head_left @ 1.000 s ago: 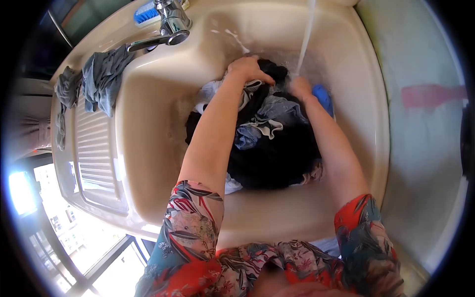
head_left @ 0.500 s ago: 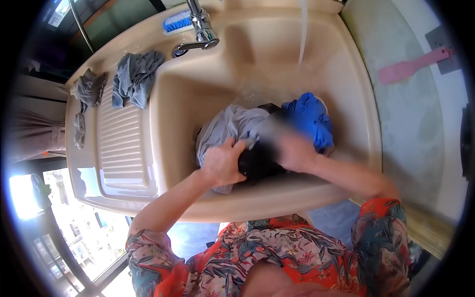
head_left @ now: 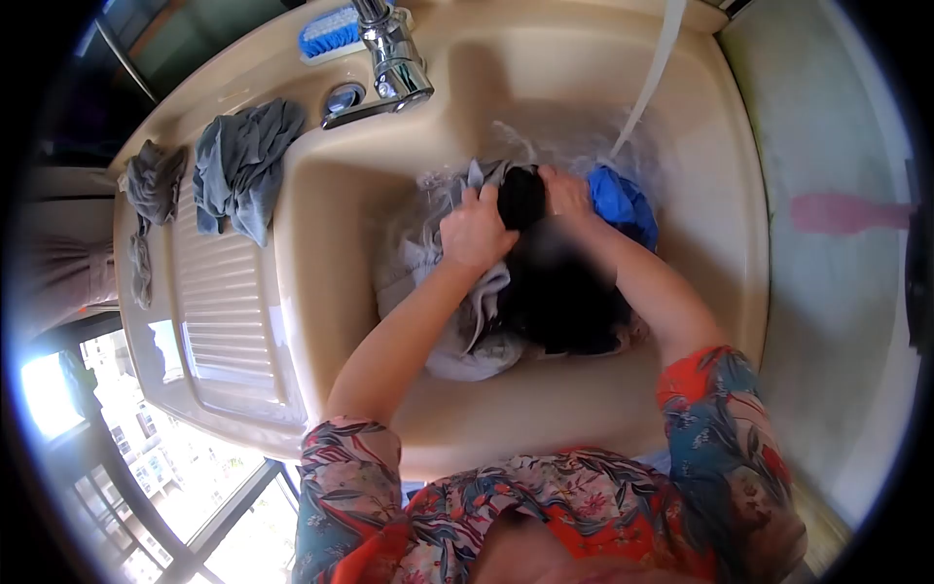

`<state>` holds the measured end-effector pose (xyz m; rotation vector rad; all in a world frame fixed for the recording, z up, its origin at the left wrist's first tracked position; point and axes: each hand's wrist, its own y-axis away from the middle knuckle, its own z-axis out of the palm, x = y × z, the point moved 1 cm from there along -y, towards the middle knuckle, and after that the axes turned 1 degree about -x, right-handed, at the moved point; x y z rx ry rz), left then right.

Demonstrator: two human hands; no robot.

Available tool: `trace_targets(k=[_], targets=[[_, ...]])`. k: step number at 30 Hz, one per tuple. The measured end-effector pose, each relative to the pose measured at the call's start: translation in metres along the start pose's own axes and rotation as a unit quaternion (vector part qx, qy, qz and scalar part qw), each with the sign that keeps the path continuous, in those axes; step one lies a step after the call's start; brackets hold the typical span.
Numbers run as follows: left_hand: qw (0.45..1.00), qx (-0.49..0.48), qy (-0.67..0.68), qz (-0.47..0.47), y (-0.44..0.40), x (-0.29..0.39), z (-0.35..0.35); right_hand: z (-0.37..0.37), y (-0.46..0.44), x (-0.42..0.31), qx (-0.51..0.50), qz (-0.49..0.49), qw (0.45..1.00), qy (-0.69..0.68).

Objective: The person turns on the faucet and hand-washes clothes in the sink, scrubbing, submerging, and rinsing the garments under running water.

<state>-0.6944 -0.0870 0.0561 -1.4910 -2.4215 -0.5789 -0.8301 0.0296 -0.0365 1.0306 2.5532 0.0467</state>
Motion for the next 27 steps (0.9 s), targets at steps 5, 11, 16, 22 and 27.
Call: trace_targets(k=[5, 11, 16, 22, 27], targets=[[0.999, 0.031, -0.005, -0.034, -0.037, 0.000, 0.025, -0.010, -0.048, 0.004, -0.188, 0.014, 0.950, 0.248], [0.999, 0.013, -0.003, -0.039, -0.034, -0.004, 0.018, -0.097, -0.041, 0.013, -0.174, -0.036, 0.983, -0.038], [0.997, 0.041, 0.001, -0.058, -0.021, -0.002, 0.017, -0.048, 0.010, 0.010, -0.135, 0.063, 0.989, 0.006], [0.995, 0.069, 0.039, 0.056, 0.059, -0.001, -0.029, -0.101, 0.118, -0.018, -0.021, 0.008, 0.993, -0.119], [0.973, 0.151, 0.050, 0.165, 0.107, 0.004, -0.119, -0.179, 0.141, -0.032, 0.034, -0.070, 0.963, -0.258]])
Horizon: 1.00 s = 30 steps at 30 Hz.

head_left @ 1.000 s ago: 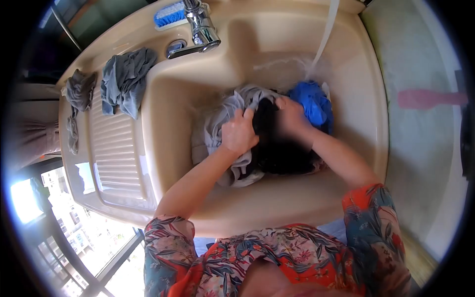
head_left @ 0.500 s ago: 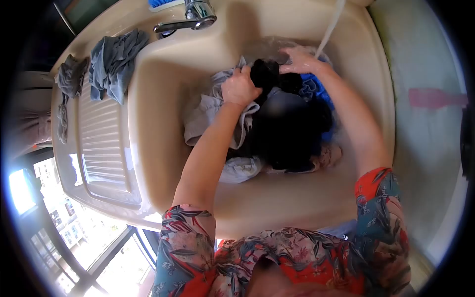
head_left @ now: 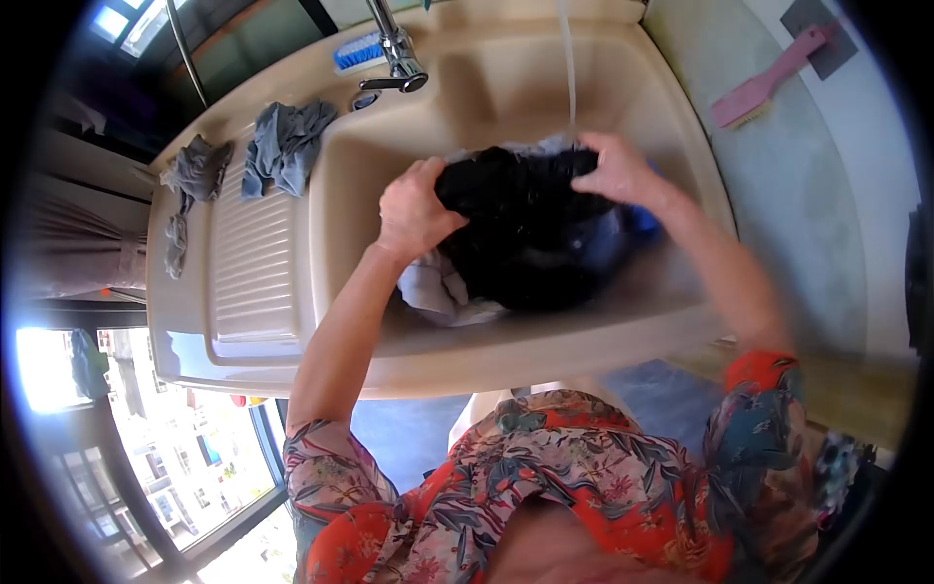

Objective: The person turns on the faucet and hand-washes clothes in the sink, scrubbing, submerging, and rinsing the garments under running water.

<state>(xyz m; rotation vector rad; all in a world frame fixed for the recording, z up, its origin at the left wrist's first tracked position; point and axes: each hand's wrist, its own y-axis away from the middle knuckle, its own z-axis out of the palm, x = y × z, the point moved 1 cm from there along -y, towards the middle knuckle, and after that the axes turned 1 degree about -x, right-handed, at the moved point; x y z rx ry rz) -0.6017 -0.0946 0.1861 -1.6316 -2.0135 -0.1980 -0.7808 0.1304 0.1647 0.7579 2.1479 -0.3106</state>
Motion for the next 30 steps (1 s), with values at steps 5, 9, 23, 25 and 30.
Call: trace_targets(k=[5, 9, 23, 25, 30], targets=[[0.994, 0.083, 0.072, 0.015, 0.001, 0.014, -0.074, -0.053, -0.026, -0.083, 0.048, -0.084, 0.992, 0.081], [0.997, 0.067, 0.014, 0.025, 0.020, 0.007, -0.087, -0.032, -0.013, -0.075, 0.119, -0.226, 0.943, 0.215], [0.953, -0.248, -0.166, 0.057, -0.018, -0.006, 0.144, 0.112, 0.007, 0.119, 0.066, 0.001, 0.924, 0.378], [0.960, -0.190, -0.198, 0.063, -0.038, -0.015, 0.174, 0.104, -0.032, 0.141, 0.098, -0.025, 0.925, 0.367], [0.949, -0.249, -0.168, -0.094, -0.120, -0.028, 0.222, 0.102, -0.117, 0.214, 0.067, 0.034, 0.930, 0.360]])
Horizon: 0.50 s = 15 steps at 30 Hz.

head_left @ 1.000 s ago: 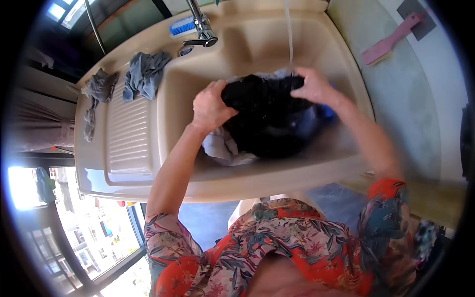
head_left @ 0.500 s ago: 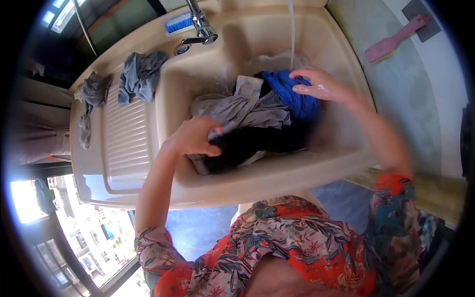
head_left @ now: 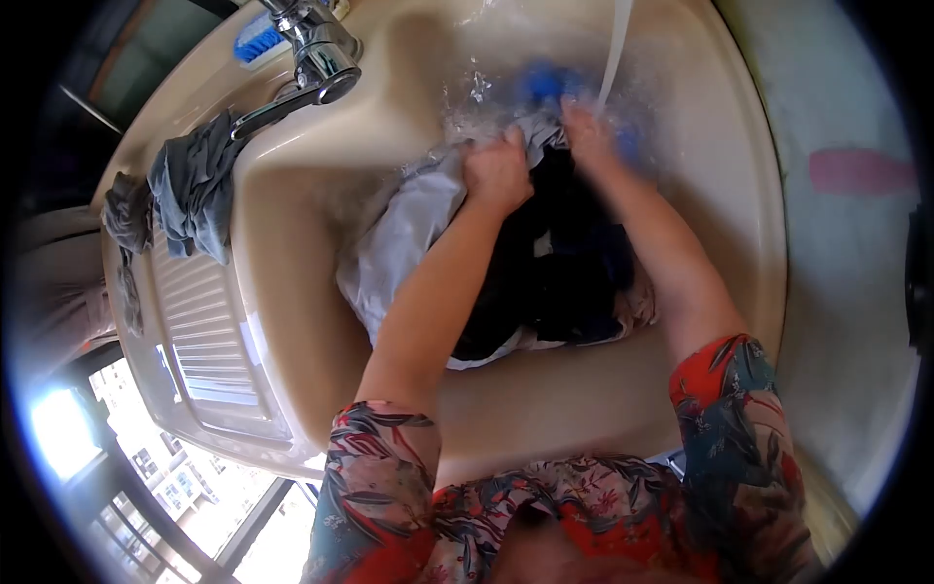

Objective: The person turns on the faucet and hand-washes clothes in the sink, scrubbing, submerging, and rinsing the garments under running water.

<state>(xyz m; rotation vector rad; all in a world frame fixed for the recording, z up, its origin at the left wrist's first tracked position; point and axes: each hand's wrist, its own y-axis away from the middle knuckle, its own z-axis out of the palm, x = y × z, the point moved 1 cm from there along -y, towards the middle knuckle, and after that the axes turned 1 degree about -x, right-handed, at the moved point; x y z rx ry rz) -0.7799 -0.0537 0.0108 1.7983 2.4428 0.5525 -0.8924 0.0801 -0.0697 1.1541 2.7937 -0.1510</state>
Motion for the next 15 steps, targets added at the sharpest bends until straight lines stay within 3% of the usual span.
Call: trace_targets(k=[1, 3, 5, 7, 10, 11, 14, 15], targets=[[0.999, -0.029, 0.016, -0.020, -0.005, 0.002, -0.002, 0.002, -0.010, 0.003, -0.033, -0.008, 0.999, 0.008], [0.998, -0.036, 0.042, -0.027, -0.003, 0.001, 0.000, -0.006, -0.020, 0.012, -0.213, 0.019, 0.976, 0.041], [0.999, 0.004, 0.045, 0.014, -0.001, -0.001, -0.009, -0.034, -0.028, 0.019, -0.113, -0.009, 0.993, 0.036], [0.993, 0.070, 0.030, 0.089, 0.024, -0.006, -0.024, -0.056, -0.034, 0.029, -0.094, 0.027, 0.993, -0.073], [0.974, -0.160, 0.124, 0.104, 0.015, -0.015, -0.076, -0.079, -0.054, 0.056, -0.175, 0.179, 0.891, -0.379], [0.984, -0.078, 0.144, 0.064, 0.002, -0.015, -0.079, -0.109, -0.049, 0.040, -0.148, 0.183, 0.929, -0.286], [0.983, -0.016, 0.180, -0.011, -0.036, -0.026, -0.016, -0.040, -0.041, 0.021, -0.170, 0.187, 0.963, -0.096], [0.978, -0.050, 0.200, -0.037, -0.033, -0.024, -0.013, -0.030, -0.034, 0.022, -0.124, 0.153, 0.976, -0.093]])
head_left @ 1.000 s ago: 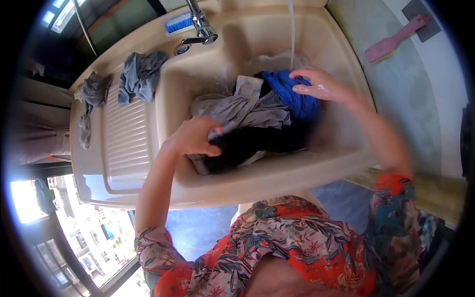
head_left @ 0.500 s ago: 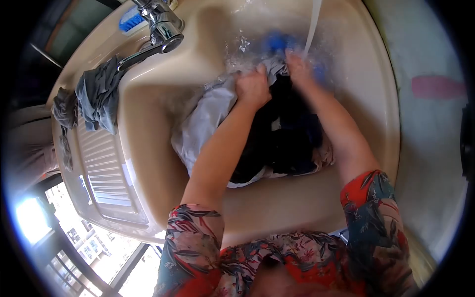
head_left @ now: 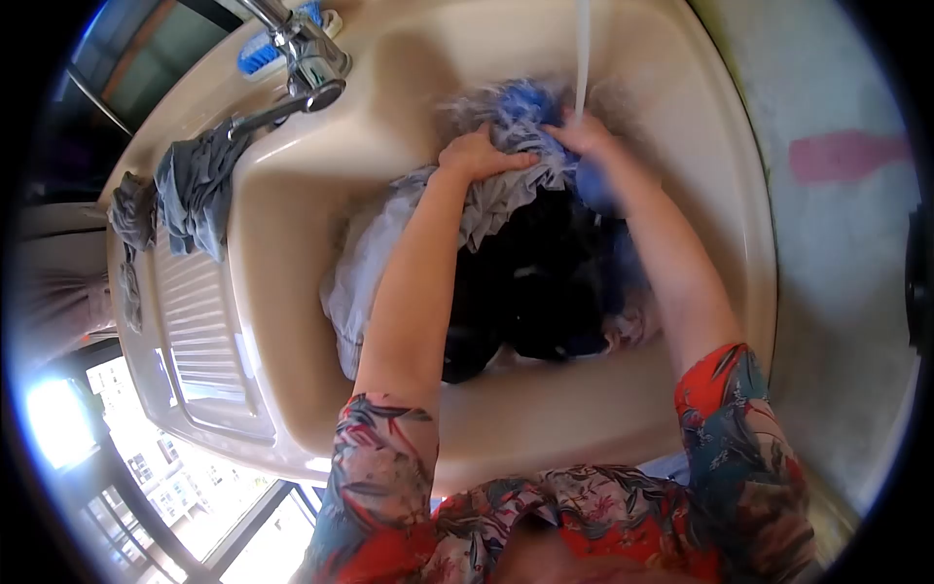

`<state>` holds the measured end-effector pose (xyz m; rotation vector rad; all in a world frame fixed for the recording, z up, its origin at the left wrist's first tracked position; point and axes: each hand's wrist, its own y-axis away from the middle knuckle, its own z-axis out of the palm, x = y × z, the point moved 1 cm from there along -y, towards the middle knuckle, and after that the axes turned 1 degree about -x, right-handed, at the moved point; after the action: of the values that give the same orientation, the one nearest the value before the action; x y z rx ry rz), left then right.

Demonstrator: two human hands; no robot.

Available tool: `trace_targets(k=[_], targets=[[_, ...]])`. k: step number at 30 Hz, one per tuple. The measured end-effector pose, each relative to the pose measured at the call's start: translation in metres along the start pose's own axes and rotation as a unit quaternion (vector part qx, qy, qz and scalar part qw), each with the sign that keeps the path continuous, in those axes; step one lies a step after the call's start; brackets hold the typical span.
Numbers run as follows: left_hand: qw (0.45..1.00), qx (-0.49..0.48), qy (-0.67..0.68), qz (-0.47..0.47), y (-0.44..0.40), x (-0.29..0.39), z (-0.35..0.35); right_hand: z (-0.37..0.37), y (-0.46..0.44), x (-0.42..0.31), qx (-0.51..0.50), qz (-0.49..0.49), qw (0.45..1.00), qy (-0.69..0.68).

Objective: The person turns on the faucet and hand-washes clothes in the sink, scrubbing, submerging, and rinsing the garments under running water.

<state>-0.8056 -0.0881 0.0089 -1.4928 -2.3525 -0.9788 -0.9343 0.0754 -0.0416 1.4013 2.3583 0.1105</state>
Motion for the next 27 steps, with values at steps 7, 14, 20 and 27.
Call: trace_targets(k=[7, 14, 20, 27], targets=[[0.996, -0.047, -0.006, 0.079, 0.094, 0.017, -0.005, -0.047, 0.130, -0.023, -0.025, -0.148, 0.982, -0.111], [0.941, -0.091, -0.155, 0.286, 0.246, 0.014, -0.006, -0.061, 0.283, -0.069, -0.128, -0.264, 0.956, 0.025], [0.925, -0.031, -0.170, 0.338, 0.247, -0.003, 0.023, -0.016, 0.263, -0.076, -0.187, -0.293, 0.935, 0.073], [0.963, -0.001, -0.129, 0.235, 0.138, 0.013, 0.041, -0.007, 0.176, -0.033, -0.179, -0.204, 0.962, -0.002]])
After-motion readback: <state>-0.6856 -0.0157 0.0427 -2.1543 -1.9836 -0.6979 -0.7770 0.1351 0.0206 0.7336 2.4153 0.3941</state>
